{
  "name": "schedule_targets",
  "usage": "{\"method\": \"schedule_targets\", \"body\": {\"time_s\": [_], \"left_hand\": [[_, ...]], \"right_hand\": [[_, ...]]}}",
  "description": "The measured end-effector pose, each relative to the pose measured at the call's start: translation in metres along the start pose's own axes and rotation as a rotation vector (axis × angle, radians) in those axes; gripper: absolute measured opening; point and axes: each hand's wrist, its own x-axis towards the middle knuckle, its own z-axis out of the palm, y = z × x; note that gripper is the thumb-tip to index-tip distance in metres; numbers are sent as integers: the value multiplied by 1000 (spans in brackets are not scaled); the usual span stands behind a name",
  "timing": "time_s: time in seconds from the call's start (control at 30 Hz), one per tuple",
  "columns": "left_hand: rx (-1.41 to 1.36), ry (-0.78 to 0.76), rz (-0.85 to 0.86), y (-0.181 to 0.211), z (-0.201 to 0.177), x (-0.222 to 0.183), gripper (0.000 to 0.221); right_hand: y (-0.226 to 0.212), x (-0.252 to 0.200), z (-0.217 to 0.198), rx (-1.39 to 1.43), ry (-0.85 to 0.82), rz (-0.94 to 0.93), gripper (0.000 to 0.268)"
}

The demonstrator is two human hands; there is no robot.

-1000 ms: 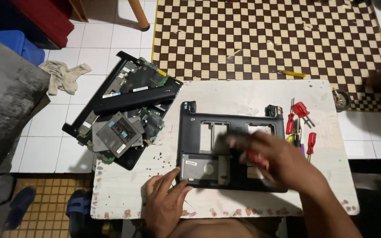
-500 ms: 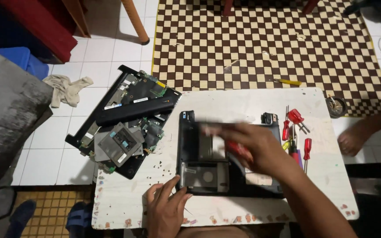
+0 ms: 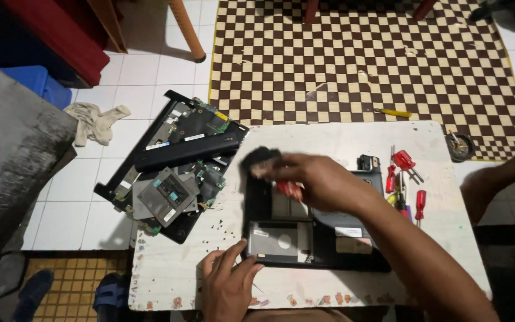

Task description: Disassembling and cleaning the internal components of a laptop using a screwdriver and a brush.

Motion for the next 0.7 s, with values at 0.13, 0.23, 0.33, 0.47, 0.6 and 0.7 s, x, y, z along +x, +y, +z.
{"method": "schedule_targets", "body": {"time_s": [0.13, 0.23, 0.33, 0.47, 0.6, 0.7], "left_hand": [[2, -37, -44, -4, 5, -6, 19], [23, 18, 32, -3, 4, -3, 23], [-14, -10, 12, -2, 1, -2, 21], [26, 4, 19, -3, 1, -4, 17], [61, -11, 30, -3, -1, -3, 21], [-18, -39, 57, -5, -2, -1, 14]], "right_hand": [[-19, -6, -18, 85, -139, 11, 28], [-13, 1, -13, -101, 0, 44, 63], [-5, -4, -3, -60, 48, -35, 54], [-27, -30, -11, 77, -79, -162, 26], [-20, -31, 7, -133, 209, -84, 30], [-26, -51, 4, 172, -92, -136, 9]]}}
